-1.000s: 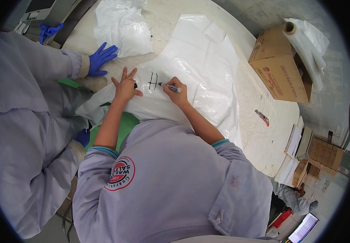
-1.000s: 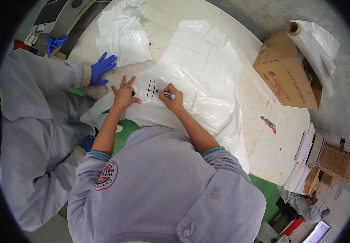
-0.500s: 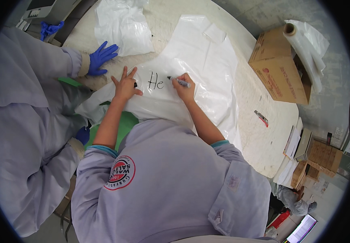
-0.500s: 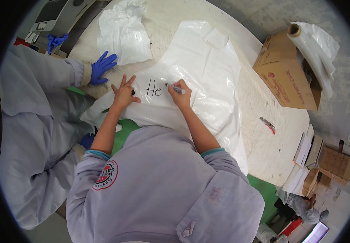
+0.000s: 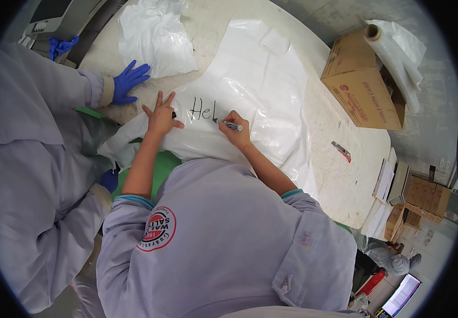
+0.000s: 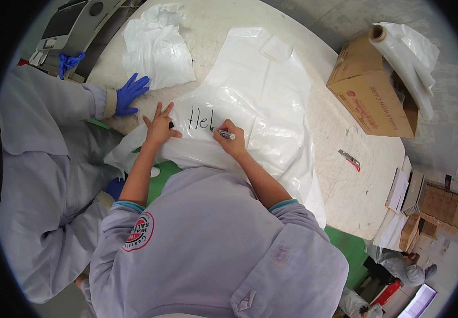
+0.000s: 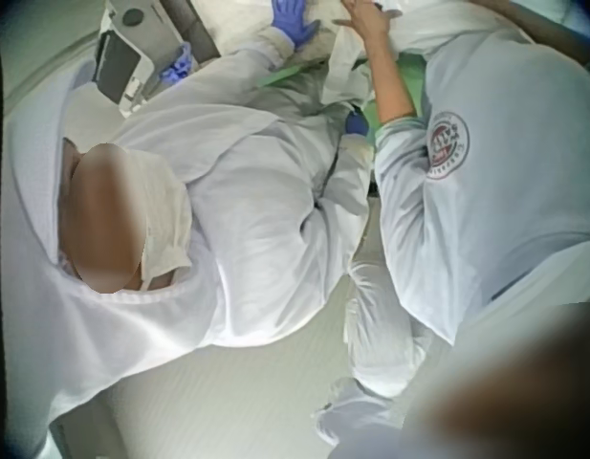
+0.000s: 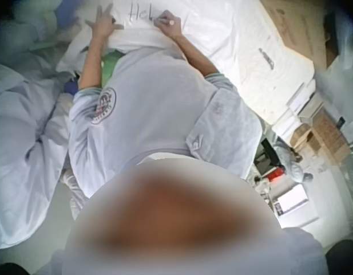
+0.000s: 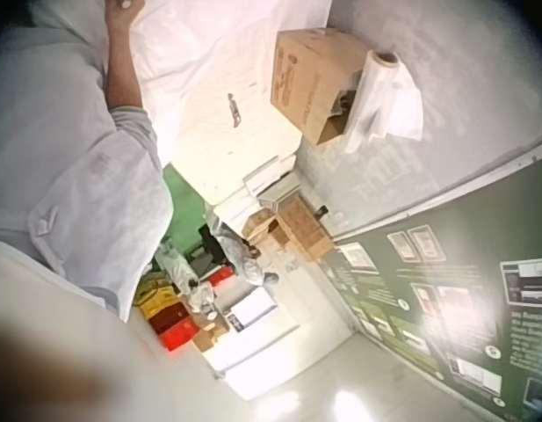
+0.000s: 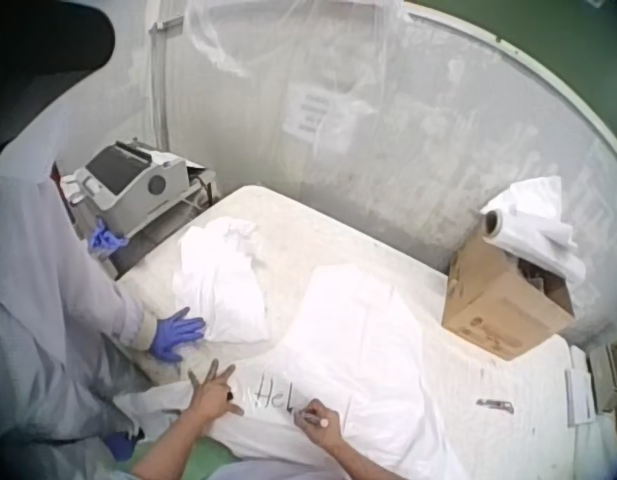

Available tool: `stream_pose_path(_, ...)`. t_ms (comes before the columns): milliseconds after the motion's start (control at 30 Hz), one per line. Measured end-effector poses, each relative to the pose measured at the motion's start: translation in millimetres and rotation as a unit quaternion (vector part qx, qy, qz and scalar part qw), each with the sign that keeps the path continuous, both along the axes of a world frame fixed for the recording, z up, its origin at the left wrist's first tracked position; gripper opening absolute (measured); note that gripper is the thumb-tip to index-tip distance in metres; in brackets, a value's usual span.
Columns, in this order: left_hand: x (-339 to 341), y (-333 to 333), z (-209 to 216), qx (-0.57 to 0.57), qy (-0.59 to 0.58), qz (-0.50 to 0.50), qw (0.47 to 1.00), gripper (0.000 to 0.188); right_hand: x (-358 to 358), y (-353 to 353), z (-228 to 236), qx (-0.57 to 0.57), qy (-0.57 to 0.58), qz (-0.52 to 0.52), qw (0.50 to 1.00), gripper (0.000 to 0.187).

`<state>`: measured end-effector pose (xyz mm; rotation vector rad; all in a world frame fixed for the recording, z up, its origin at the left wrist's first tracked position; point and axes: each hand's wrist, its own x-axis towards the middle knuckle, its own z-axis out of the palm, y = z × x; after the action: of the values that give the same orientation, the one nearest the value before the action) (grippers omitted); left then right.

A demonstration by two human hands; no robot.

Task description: The person cuts a large white plastic sheet into smaller pieces using a red utility knife and writes names on them with a black marker. The person handles the plastic sheet, utility knife, and marker throughout the task.

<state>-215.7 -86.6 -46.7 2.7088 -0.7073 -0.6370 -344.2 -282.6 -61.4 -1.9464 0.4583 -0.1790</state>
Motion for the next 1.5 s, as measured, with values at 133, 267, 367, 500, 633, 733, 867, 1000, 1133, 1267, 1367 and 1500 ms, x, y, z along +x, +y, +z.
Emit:
stream_pose_path(133,1,0,-2,-0.017,-0.003,0.001,1.000,0.033,0,-1,0,-0.008,-0.004,0.000,1.000,0.019)
stream_pose_path(267,0,1,-4,-0.010,-0.002,0.006,1.000,0.034,-1,0,0,0.009,-0.013,0.000,1.000,0.019)
stream_pose_path(367,0,0,2,-0.003,0.003,0.005,1.000,0.034,-1,0,1,-0.003,-0.006,0.000,1.000,0.019)
stream_pose_path(500,0,-1,3,0.000,0.003,0.002,1.000,0.034,-1,-1,-3,0.009,-0.015,0.001,1.000,0.019)
stream_pose_path(633,1,0,1,-0.007,0.003,0.007,1.000,0.034,0,0,-1,-0.007,-0.028,-0.002,1.000,0.020)
stream_pose_path(733,1,0,0,0.003,-0.001,-0.001,1.000,0.033,5,-7,-5,0.038,-0.029,-0.050,0.998,0.020)
stream_pose_path(867,1,0,0,-0.007,-0.001,-0.003,1.000,0.033,12,-17,-3,0.057,-0.015,-0.082,0.995,0.021)
stream_pose_path(1000,0,-1,4,-0.004,0.005,0.001,1.000,0.033,10,-14,5,0.035,0.005,-0.060,0.998,0.022)
stream_pose_path(1133,-1,0,1,-0.013,0.000,0.002,1.000,0.033,8,-10,0,0.030,-0.004,-0.055,0.998,0.023)
stream_pose_path(1267,0,1,-4,0.000,-0.016,-0.003,1.000,0.037,8,-9,1,0.034,-0.012,-0.049,0.998,0.023)
stream_pose_path(1367,1,-1,1,0.007,-0.008,-0.003,1.000,0.038,9,-9,3,0.029,-0.011,-0.052,0.998,0.022)
stream_pose_path(1500,0,1,-2,-0.006,-0.012,0.000,1.000,0.038,7,-9,4,0.025,-0.006,-0.053,0.998,0.022)
